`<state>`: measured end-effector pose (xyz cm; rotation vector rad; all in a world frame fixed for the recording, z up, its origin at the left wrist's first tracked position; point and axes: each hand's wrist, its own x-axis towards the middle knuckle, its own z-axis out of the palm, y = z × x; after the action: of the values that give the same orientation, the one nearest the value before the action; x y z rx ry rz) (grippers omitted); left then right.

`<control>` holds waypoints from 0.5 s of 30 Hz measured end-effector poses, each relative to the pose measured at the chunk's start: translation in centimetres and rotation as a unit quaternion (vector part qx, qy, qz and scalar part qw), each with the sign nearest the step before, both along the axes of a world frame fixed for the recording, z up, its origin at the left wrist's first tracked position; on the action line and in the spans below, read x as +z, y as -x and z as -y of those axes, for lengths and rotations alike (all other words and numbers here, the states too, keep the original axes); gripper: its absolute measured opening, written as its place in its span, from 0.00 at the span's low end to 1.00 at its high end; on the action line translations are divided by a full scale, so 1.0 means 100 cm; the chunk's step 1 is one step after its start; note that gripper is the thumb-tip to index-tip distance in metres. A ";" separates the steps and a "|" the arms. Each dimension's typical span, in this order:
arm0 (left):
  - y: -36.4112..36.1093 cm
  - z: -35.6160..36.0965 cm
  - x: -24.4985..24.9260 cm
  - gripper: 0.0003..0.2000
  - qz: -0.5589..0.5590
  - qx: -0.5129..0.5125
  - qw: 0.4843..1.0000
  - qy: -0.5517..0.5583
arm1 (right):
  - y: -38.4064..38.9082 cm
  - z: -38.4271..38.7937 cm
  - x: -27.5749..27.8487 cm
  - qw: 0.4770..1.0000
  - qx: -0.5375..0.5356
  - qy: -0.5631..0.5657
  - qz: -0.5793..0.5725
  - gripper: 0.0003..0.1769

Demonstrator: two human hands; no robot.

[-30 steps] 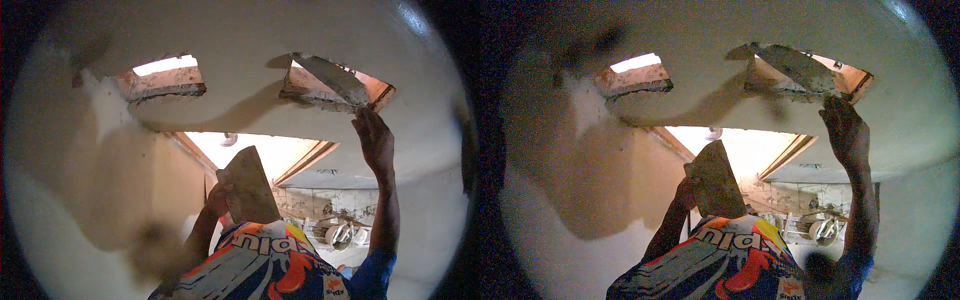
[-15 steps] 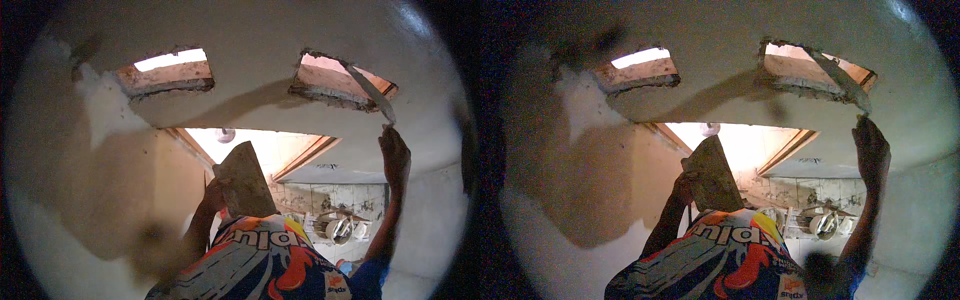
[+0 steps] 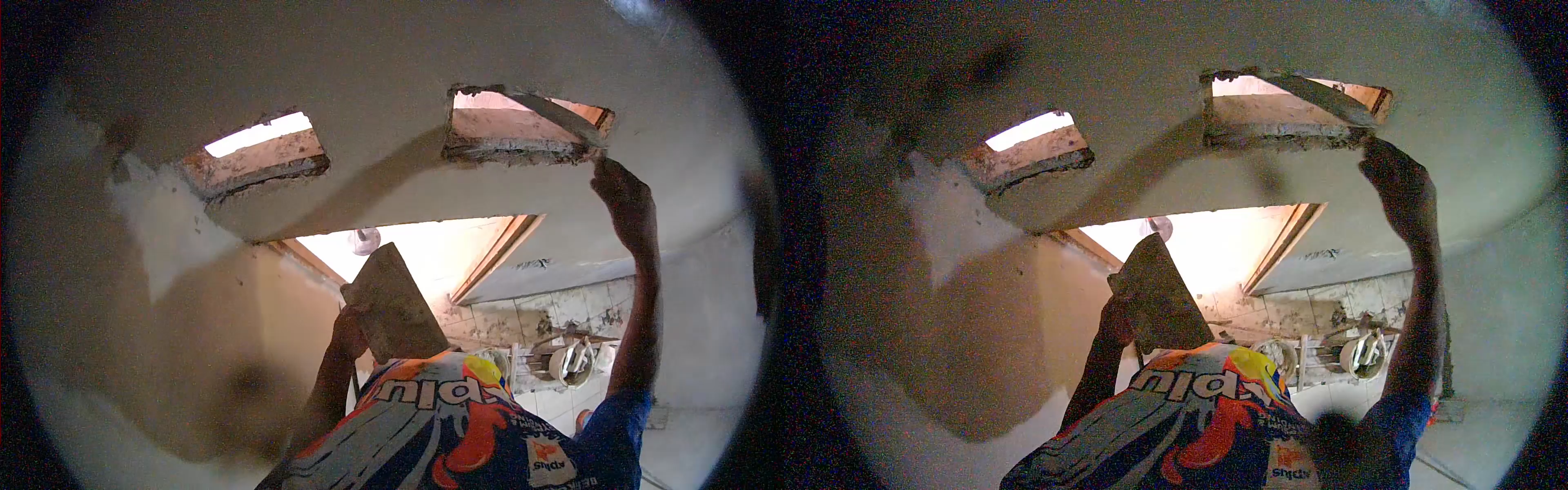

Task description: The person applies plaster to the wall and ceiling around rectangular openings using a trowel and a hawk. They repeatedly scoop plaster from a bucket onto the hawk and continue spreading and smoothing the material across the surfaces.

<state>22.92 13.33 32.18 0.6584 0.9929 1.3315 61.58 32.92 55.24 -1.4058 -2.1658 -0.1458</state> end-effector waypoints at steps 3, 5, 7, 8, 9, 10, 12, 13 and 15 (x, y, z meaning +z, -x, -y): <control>0.004 0.006 -0.003 0.16 0.292 0.011 0.955 0.047 | -0.022 0.003 0.009 0.993 -0.037 0.062 -0.093 0.16; 0.004 0.010 -0.006 0.18 0.262 0.047 0.962 0.057 | -0.037 0.007 0.008 0.992 -0.091 0.056 -0.074 0.17; 0.007 0.019 -0.015 0.18 0.209 0.049 0.976 0.048 | -0.047 0.016 -0.006 0.992 -0.127 0.012 -0.018 0.17; 0.010 0.021 -0.016 0.18 0.155 0.049 0.986 0.038 | -0.052 0.019 -0.024 0.994 -0.075 0.023 -0.080 0.16; 0.010 0.021 -0.012 0.18 0.147 0.048 0.987 0.036 | -0.049 0.025 -0.041 0.989 -0.024 0.033 -0.143 0.16; 0.008 0.019 -0.006 0.19 0.137 0.055 0.987 0.056 | -0.042 0.038 -0.057 0.937 -0.016 0.173 -0.303 0.14; 0.006 0.019 -0.005 0.20 0.184 0.043 0.982 0.011 | -0.011 0.057 -0.089 0.851 0.006 0.311 -0.422 0.15; 0.005 0.019 0.001 0.20 0.169 0.040 0.985 0.013 | 0.006 0.068 -0.099 0.796 0.044 0.363 -0.482 0.16; 0.007 0.020 0.016 0.20 -0.292 -0.034 0.956 0.005 | 0.040 0.075 -0.097 0.733 0.088 0.458 -0.494 0.19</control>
<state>22.18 11.37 33.76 1.1038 1.4307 1.0847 57.60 25.40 45.50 -1.1961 -1.3538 1.5745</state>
